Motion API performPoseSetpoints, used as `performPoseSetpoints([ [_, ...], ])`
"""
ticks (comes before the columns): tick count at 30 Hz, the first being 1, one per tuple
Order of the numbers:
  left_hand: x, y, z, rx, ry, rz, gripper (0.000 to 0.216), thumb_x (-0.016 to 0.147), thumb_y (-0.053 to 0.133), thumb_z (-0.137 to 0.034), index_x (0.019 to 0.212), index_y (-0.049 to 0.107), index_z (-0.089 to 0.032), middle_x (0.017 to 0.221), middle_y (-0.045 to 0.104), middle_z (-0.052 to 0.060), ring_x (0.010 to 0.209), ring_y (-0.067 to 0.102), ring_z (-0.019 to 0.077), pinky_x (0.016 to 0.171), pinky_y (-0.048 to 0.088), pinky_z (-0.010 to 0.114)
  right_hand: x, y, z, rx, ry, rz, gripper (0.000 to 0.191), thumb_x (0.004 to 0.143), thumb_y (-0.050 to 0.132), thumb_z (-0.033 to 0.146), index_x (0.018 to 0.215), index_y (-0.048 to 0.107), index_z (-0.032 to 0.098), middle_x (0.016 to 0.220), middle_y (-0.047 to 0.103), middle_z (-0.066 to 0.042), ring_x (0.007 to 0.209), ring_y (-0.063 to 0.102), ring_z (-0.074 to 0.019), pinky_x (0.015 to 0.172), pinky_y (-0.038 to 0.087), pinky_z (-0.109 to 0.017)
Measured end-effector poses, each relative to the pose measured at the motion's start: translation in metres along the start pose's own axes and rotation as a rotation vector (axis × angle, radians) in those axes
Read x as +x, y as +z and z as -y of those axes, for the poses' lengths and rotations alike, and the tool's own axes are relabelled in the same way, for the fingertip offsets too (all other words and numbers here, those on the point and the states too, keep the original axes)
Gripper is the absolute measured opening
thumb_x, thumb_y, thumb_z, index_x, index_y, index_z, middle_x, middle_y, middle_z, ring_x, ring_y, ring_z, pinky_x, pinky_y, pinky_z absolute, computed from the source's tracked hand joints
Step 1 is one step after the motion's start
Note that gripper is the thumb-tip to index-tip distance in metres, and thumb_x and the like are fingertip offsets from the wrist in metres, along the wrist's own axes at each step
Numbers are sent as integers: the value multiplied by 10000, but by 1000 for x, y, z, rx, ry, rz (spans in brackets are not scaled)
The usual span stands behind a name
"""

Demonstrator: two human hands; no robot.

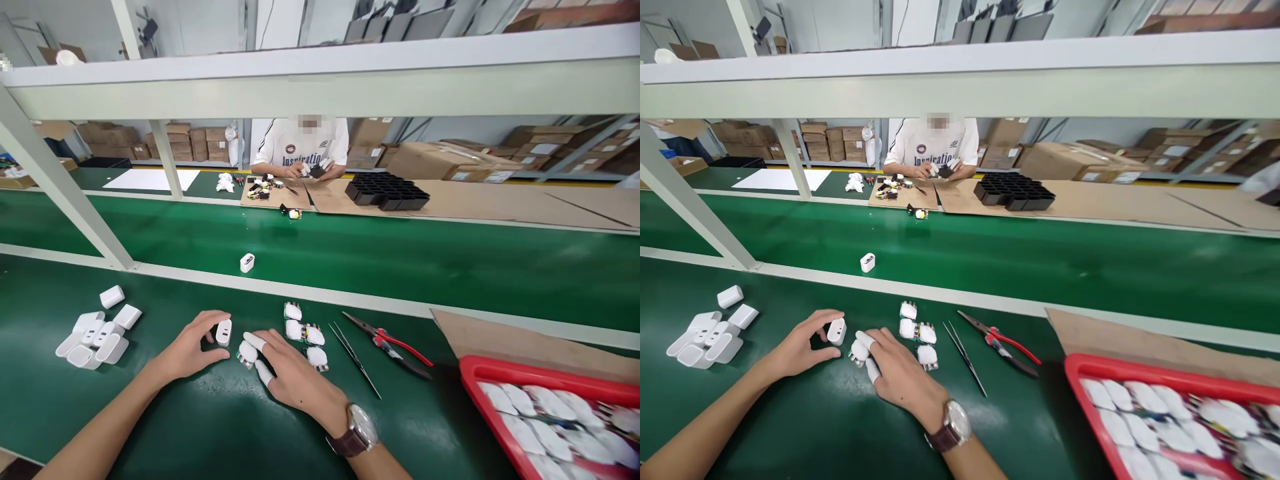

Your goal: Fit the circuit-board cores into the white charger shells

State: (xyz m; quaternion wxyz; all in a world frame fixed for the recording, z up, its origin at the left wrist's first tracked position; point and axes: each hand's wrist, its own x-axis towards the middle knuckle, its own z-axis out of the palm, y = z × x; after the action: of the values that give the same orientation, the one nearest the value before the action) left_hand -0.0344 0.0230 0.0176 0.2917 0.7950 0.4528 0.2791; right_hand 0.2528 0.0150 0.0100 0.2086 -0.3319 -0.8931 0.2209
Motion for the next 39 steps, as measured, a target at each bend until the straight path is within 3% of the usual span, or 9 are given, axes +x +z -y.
performPoseSetpoints([
  [2,0,4,5,-7,-33,14,563,931,769,-308,1450,554,-349,1369,648,64,876,696,171,871,643,375,-2,0,-2,9,2,28,643,914,512,20,1520,475,231,1526,564,-108,1376,560,-278,1177,486,-532],
  [5,0,10,9,-3,-31,6,527,941,762,-296,1426,562,-340,1363,673,55,1151,702,242,1030,598,428,-1,3,-2,22,-29,23,501,979,532,81,1444,547,268,1431,640,-85,1272,638,-264,1170,493,-545],
  [9,-4,16,11,21,13,-53,655,972,729,-284,1547,422,-351,1408,666,68,1290,663,263,1111,561,464,5,2,5,34,-44,-206,440,981,552,95,1393,540,248,1242,677,-96,1120,674,-251,948,622,-455],
  [13,-9,23,7,65,102,-42,755,1019,668,-276,1645,254,-354,1429,655,89,1335,632,266,1116,565,485,6,-2,17,-1,-85,-399,511,980,580,93,1457,460,234,1291,656,-123,1167,657,-259,957,619,-444],
  [16,-10,26,2,88,134,-40,753,1043,630,-275,1664,210,-344,1438,648,102,1354,618,269,1102,579,479,4,-1,22,-73,-92,-370,543,987,572,80,1493,430,218,1307,663,-135,1160,663,-272,940,628,-452],
  [22,-9,26,-4,127,164,-54,704,1068,579,-262,1666,214,-338,1430,645,103,1361,605,261,1105,577,467,2,2,25,-258,-127,-322,412,992,550,66,1400,516,113,1319,661,-180,1187,646,-313,971,627,-482],
  [28,-10,28,-6,145,165,-33,698,1068,577,-258,1664,223,-334,1408,665,98,1336,616,265,1089,584,468,-1,3,27,-306,-107,-245,241,929,544,32,1125,602,160,1313,635,-177,1149,632,-322,876,644,-474],
  [32,-9,30,-9,126,159,-9,647,1059,591,-263,1628,292,-334,1412,669,91,1322,628,272,1089,580,478,-1,3,27,-298,-114,-226,176,901,532,38,955,581,198,1310,627,-175,1120,630,-328,820,648,-478],
  [39,-12,32,-10,-56,-22,112,708,1027,635,-272,1619,260,-372,1505,635,67,1379,625,264,1108,575,471,6,-5,34,-140,-88,-272,201,1025,580,158,1215,606,219,1253,659,-141,1106,649,-292,884,629,-481],
])
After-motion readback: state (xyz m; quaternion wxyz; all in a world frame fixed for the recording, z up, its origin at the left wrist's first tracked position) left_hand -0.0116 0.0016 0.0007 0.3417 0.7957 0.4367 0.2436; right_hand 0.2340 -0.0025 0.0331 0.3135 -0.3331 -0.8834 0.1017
